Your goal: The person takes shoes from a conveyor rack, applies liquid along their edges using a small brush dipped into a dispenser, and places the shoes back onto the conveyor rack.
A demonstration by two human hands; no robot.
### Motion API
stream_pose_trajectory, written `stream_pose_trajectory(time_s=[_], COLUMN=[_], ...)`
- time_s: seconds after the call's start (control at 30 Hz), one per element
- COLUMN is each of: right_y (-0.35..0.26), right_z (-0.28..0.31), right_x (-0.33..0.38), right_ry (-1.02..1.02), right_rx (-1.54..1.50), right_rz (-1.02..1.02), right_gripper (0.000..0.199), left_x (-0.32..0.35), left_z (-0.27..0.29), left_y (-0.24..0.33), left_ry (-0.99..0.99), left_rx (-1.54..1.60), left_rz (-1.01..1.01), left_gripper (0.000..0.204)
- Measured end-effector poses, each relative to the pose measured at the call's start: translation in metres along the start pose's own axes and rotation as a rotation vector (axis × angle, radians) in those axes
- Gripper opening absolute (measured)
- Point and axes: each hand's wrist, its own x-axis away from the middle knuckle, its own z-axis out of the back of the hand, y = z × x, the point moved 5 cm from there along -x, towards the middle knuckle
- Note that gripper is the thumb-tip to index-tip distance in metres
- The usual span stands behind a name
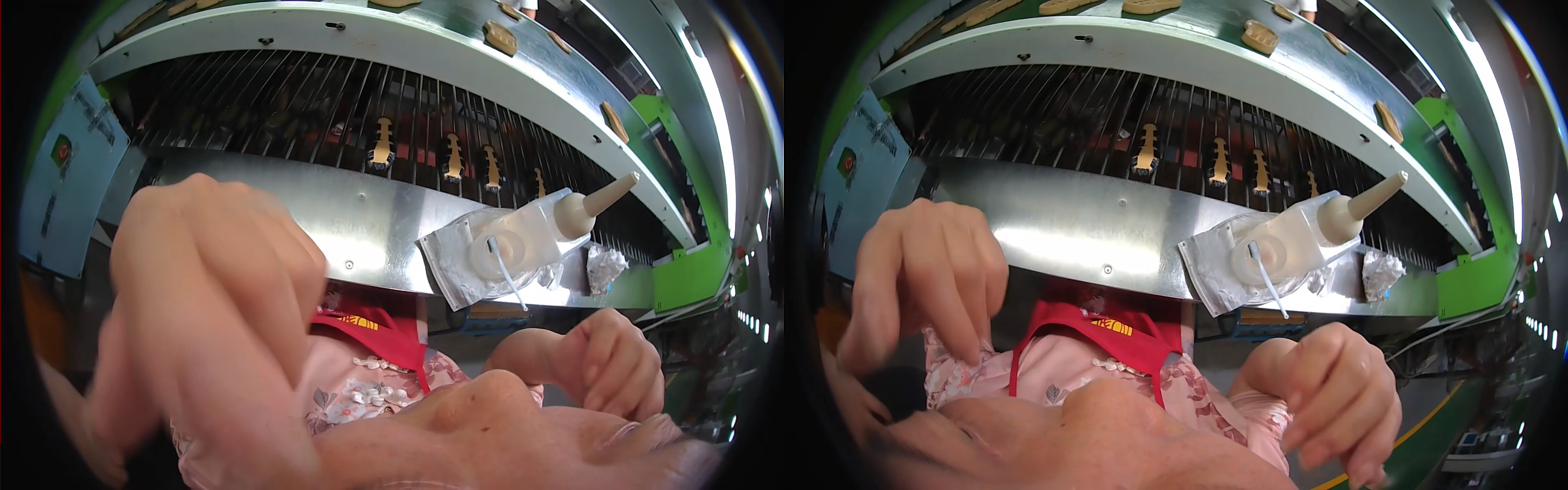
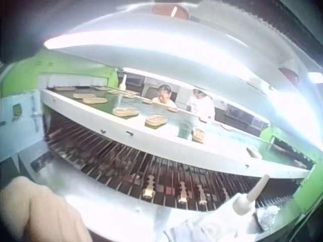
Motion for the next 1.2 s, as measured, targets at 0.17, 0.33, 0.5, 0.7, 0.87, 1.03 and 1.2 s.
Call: stream_pose_trajectory(time_s=[0.17,0.33,0.5,0.7,0.87,1.03,1.2], right_y=[0.022,0.003,0.009,0.057,0.1,0.061,0.043], right_z=[-0.021,-0.021,-0.009,0.014,0.059,0.169,0.187], right_x=[-0.008,-0.017,0.002,0.05,0.222,0.456,0.534], right_ry=[0.042,0.037,0.021,-0.288,-0.035,-0.062,-0.382], right_rx=[0.073,0.151,0.088,0.014,0.319,0.626,0.749], right_rz=[-0.08,0.03,0.058,-0.431,-1.349,-1.714,-2.094], right_gripper=[0.012,0.014,0.013,0.012,0.026,0.027,0.025], left_x=[0.002,-0.002,0.001,0.038,0.111,0.179,0.242], left_z=[-0.027,-0.031,-0.037,-0.037,-0.012,0.004,-0.004], left_y=[0.029,0.024,0.01,-0.039,-0.125,-0.175,-0.202], left_ry=[-0.13,-0.371,-0.56,-0.571,-0.258,-0.188,-0.29], left_rx=[0.078,0.188,0.165,0.071,-0.782,-0.992,-1.13], left_rz=[-0.198,-0.162,-0.095,0.072,0.579,0.789,0.893], left_gripper=[0.014,0.006,0.022,0.015,0.026,0.026,0.015])
